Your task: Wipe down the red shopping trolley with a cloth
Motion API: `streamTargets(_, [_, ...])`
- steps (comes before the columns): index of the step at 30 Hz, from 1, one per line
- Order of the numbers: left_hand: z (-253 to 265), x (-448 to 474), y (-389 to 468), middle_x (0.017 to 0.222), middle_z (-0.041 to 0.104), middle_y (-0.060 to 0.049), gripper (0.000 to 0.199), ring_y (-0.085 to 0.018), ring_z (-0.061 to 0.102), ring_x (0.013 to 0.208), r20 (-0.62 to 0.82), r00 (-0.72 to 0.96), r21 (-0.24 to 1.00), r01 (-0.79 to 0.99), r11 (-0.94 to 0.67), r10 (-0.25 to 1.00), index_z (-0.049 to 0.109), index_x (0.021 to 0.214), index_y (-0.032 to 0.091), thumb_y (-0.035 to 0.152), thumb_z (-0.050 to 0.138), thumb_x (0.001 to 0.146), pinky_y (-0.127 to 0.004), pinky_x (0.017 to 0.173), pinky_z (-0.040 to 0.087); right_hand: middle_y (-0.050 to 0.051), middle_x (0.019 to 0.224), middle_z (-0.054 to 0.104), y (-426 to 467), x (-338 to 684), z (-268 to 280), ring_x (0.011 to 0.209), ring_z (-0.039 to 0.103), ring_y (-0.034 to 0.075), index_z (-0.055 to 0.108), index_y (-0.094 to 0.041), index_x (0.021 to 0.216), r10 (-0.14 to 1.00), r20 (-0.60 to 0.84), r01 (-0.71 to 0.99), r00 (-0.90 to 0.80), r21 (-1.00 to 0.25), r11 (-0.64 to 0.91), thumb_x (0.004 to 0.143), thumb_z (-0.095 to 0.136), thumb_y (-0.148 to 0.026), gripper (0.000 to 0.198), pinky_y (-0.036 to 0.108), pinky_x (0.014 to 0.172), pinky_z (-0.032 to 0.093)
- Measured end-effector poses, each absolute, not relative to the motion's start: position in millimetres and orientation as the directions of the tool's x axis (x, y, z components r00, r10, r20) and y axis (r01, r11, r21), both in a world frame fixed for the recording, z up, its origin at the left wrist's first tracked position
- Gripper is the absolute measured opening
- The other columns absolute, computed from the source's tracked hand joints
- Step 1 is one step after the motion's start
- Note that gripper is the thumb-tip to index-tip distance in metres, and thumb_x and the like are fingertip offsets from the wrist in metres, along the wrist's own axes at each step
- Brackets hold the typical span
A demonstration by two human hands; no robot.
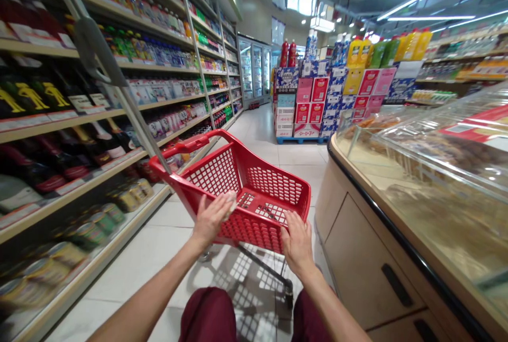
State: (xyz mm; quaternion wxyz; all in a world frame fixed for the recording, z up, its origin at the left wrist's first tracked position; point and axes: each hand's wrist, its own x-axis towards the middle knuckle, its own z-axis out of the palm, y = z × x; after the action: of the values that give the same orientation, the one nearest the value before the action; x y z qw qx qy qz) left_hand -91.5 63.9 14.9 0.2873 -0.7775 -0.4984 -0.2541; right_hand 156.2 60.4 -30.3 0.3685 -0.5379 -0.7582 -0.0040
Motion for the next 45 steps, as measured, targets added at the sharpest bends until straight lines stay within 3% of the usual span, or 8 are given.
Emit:
streamTargets(9, [8.4,-93.6,62.2,0.118,0.055,-0.002,0.032,-0.016,0.047,0.112,0.677,0.428,-0.237,0.897,-0.373,0.599,0.052,0.112,0.029,0.020,0.038,0.084,-0.046,0.106,0.006,0.010,0.119,0.054,62.9,142.7,-22.2,0.114,0.044,0.023,0.049,-0.018,0.116,0.765,0.614,0.808,-0.197,-0.340,0.481,0.085,0.029,-0.030,0.039,0.050,0.095,0.025])
streamTargets(16, [51.1,-200.5,71.5,0.121,0.052,-0.009,0.041,-0.024,0.049,0.111,0.748,0.046,-0.096,0.995,0.039,0.662,0.051,0.115,0.024,0.011,0.032,0.081,-0.056,0.101,0.010,0.011,0.121,0.052,62.8,159.9,-31.6,0.115,0.042,0.024,0.049,-0.017,0.116,0.808,0.571,0.838,-0.148,-0.362,0.409,0.086,0.027,-0.032,0.040,0.051,0.095,0.026])
streamTargets(22, [20.6,-142.0,72.2,0.119,0.054,-0.002,0.037,-0.017,0.048,0.112,0.652,0.404,-0.264,0.914,-0.308,0.641,0.050,0.114,0.029,0.016,0.034,0.084,-0.045,0.105,0.011,0.010,0.120,0.053,65.8,149.5,-22.9,0.115,0.042,0.023,0.049,-0.018,0.116,0.776,0.600,0.825,-0.193,-0.330,0.460,0.086,0.027,-0.030,0.039,0.050,0.096,0.026])
streamTargets(28, [41.7,-172.5,80.5,0.121,0.052,-0.010,0.038,-0.024,0.047,0.112,0.732,0.098,-0.075,0.995,-0.064,0.674,0.052,0.113,0.022,0.014,0.029,0.083,-0.053,0.102,0.008,0.010,0.121,0.052,64.6,171.7,-28.2,0.115,0.042,0.024,0.048,-0.018,0.117,0.814,0.566,0.848,-0.131,-0.362,0.387,0.087,0.026,-0.032,0.041,0.052,0.095,0.024])
streamTargets(31, [31.0,-131.5,75.0,0.119,0.055,-0.003,0.033,-0.018,0.050,0.109,0.676,0.232,-0.132,0.972,-0.195,0.700,0.054,0.111,0.027,0.019,0.034,0.085,-0.046,0.104,0.012,0.011,0.120,0.052,63.2,167.3,-28.0,0.115,0.042,0.024,0.049,-0.017,0.116,0.812,0.567,0.844,-0.138,-0.362,0.396,0.087,0.025,-0.032,0.040,0.051,0.095,0.025])
streamTargets(35, [8.7,-57.2,66.9,0.119,0.054,-0.001,0.032,-0.016,0.048,0.111,0.674,0.436,-0.198,0.884,-0.423,0.596,0.049,0.115,0.026,0.025,0.035,0.086,-0.042,0.106,0.007,0.010,0.121,0.052,62.8,160.3,-22.6,0.116,0.041,0.023,0.049,-0.017,0.116,0.801,0.573,0.830,-0.170,-0.355,0.430,0.087,0.026,-0.033,0.040,0.050,0.096,0.024])
streamTargets(41, [9.8,-38.9,73.1,0.121,0.053,-0.004,0.035,-0.018,0.049,0.110,0.663,0.334,-0.123,0.931,-0.343,0.670,0.048,0.117,0.023,0.019,0.034,0.086,-0.045,0.105,0.012,0.011,0.123,0.050,64.4,184.7,-27.0,0.117,0.039,0.024,0.048,-0.016,0.117,0.844,0.533,0.849,-0.061,-0.417,0.324,0.087,0.023,-0.034,0.043,0.052,0.095,0.025])
streamTargets(45, [-5.7,13.6,67.4,0.123,0.052,-0.003,0.034,-0.016,0.047,0.112,0.625,0.508,-0.228,0.845,-0.483,0.593,0.047,0.118,0.023,0.025,0.034,0.086,-0.042,0.105,0.016,0.010,0.123,0.050,65.3,189.3,-28.6,0.117,0.039,0.023,0.048,-0.017,0.117,0.841,0.540,0.846,-0.034,-0.432,0.312,0.087,0.023,-0.034,0.042,0.051,0.095,0.025])
